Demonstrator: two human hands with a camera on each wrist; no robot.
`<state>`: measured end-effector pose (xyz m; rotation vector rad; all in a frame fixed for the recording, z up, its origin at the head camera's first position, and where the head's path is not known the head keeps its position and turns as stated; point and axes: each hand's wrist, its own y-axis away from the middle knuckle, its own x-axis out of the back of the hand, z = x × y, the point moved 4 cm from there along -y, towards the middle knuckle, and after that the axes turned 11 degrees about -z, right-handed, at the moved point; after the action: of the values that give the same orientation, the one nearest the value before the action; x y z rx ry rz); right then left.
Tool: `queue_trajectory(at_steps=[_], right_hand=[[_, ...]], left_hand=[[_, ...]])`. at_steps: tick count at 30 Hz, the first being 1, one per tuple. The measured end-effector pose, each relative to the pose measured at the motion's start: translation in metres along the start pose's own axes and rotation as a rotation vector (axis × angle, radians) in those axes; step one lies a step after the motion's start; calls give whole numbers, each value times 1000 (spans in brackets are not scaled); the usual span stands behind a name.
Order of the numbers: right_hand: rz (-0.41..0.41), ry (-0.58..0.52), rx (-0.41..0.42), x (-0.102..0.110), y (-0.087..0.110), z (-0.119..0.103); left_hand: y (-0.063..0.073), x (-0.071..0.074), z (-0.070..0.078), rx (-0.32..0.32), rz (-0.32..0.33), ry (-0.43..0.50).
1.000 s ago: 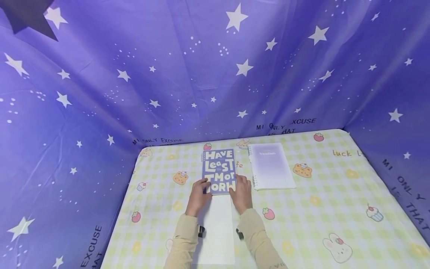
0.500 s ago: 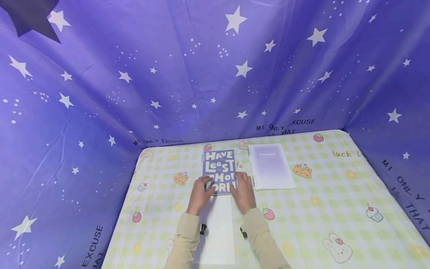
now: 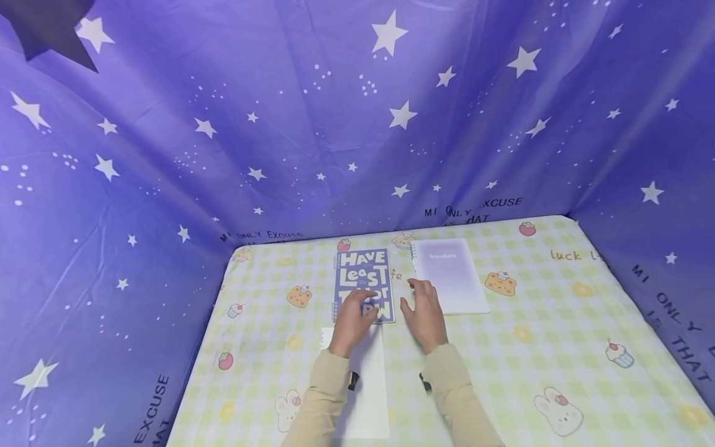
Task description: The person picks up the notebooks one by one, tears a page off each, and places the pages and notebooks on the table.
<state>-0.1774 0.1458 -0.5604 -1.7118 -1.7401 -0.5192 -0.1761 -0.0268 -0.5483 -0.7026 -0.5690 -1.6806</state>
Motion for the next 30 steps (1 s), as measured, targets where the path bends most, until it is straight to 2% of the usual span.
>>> queue_trajectory(at_steps=[9, 16, 25, 30], right_hand=[[39, 51, -19, 22, 5, 19], [58, 90, -27, 37, 14, 35], [48, 160, -118, 56, 20, 58], [27, 184, -177, 65, 21, 73]], left_hand=[[-7, -21, 24, -50, -42, -68], [-7, -40, 45, -123, -75, -134], [-15, -63, 68, -219, -95, -284], [-24, -76, 75, -188, -207, -273]])
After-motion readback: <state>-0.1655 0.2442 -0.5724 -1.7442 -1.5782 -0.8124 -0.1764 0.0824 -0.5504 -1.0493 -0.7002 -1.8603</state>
